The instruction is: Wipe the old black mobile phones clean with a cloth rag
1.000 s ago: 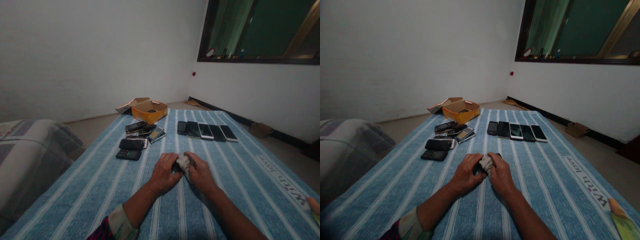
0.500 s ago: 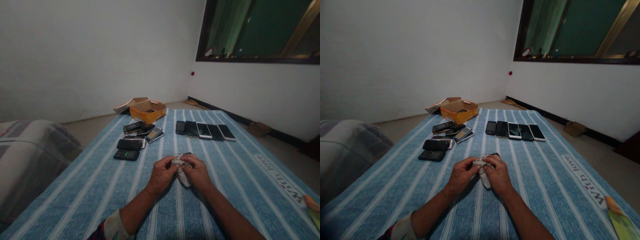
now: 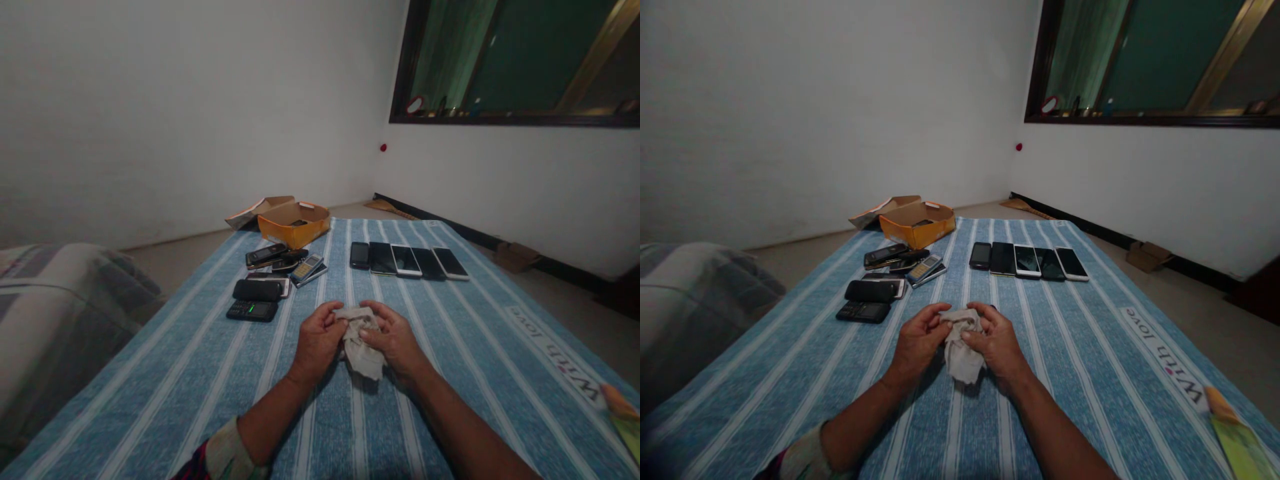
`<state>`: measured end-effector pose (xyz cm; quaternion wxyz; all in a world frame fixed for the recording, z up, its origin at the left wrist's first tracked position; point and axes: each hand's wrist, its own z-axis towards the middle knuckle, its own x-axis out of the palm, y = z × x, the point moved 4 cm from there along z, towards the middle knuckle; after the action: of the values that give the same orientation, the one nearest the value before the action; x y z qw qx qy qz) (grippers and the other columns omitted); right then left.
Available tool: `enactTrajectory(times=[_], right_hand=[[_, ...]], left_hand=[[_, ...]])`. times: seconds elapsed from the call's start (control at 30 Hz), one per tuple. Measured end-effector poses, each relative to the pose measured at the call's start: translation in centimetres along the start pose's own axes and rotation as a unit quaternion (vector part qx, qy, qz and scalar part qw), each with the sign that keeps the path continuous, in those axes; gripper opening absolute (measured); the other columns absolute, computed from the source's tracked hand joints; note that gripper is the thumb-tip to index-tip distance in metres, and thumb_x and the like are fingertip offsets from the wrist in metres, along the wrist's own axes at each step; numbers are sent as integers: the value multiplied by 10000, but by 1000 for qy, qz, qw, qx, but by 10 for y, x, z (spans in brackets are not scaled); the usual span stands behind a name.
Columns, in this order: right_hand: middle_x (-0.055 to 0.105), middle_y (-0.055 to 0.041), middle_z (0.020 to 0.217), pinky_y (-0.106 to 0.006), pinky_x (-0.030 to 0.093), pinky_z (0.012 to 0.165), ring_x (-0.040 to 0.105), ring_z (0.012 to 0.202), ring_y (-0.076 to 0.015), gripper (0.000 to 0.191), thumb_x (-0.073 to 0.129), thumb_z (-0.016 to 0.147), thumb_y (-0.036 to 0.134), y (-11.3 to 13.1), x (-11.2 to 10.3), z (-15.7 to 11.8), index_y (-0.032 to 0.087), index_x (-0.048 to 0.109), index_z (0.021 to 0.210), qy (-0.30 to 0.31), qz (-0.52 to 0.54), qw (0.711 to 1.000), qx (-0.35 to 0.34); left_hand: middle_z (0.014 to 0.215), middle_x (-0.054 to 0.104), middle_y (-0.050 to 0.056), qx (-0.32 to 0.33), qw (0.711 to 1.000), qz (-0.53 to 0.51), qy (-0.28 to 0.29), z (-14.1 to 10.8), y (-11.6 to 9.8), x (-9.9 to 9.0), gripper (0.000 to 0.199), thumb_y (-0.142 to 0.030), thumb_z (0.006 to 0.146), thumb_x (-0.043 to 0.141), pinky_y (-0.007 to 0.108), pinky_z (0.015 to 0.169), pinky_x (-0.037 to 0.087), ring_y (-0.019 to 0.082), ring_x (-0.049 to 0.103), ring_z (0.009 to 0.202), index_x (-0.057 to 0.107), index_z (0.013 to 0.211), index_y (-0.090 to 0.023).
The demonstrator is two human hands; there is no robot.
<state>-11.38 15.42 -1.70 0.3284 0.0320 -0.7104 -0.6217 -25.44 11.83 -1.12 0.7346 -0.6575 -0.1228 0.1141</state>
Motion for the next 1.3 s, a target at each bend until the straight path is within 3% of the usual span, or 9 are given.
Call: enactTrajectory(times=[0.1,0.2,0.3,0.5,0.67,0.87,1.13,1.23,1.3], right_hand=[[742,-30,859,-296,530,660,689,700,-186,685,878,566,276,0,-2,0,211,586,1182,-19,21,999,-16],[739,-21,856,-292,534,666,686,701,-182,707,876,566,276,1,-3,0,217,582,1206,-35,27,998,-35],[736,-16,855,-288,535,653,675,683,-172,690,871,570,270,3,-3,0,221,592,1199,-50,24,997,-45],[725,-4,773,-263,510,601,647,637,-153,489,858,550,258,10,-1,-2,214,692,1008,-98,14,993,-72],[710,-14,704,-259,485,556,635,611,-163,218,829,552,259,7,-5,-1,181,725,727,-119,-20,990,-69],[738,-45,789,-279,516,638,668,681,-178,255,807,605,262,4,-4,-3,169,755,836,-85,-25,995,-49],[736,-20,947,-333,535,816,684,872,-203,433,750,585,144,6,1,1,211,732,1013,-41,-141,984,-101],[739,-13,898,-311,537,778,676,832,-191,357,688,604,126,8,0,2,214,758,943,-52,-183,975,-113],[732,-5,805,-273,533,659,657,724,-170,301,668,597,130,9,-1,3,206,767,871,-58,-187,976,-99]], left_hand=[[824,681,20,104,990,99,-12,-3,-8,-2,282,-208,730,617,259,623,491,141,612,657,663,1005,-164],[895,667,43,217,959,184,-4,-9,-20,0,176,-162,780,587,292,742,515,168,628,799,698,914,-187],[887,663,59,259,942,214,16,-13,-29,2,191,-150,828,547,315,795,512,189,630,862,717,903,-192],[827,678,63,155,971,141,117,-12,-25,7,281,-289,910,499,294,722,498,181,628,772,744,949,-156],[932,712,81,58,988,69,125,-11,-11,8,455,-307,675,762,302,693,508,195,629,758,715,1092,-131],[808,732,58,-10,993,-12,114,-7,-6,9,365,-231,629,741,308,688,513,197,645,719,752,976,-119],[618,674,4,19,998,52,17,0,-11,-1,140,-240,630,691,248,546,453,153,578,578,754,720,-153],[569,635,-11,8,999,44,29,-2,-13,1,135,-260,637,692,226,498,416,129,536,527,743,705,-155],[543,611,-17,-17,998,19,49,-4,-12,3,140,-264,634,696,214,467,388,112,507,490,732,699,-146]])
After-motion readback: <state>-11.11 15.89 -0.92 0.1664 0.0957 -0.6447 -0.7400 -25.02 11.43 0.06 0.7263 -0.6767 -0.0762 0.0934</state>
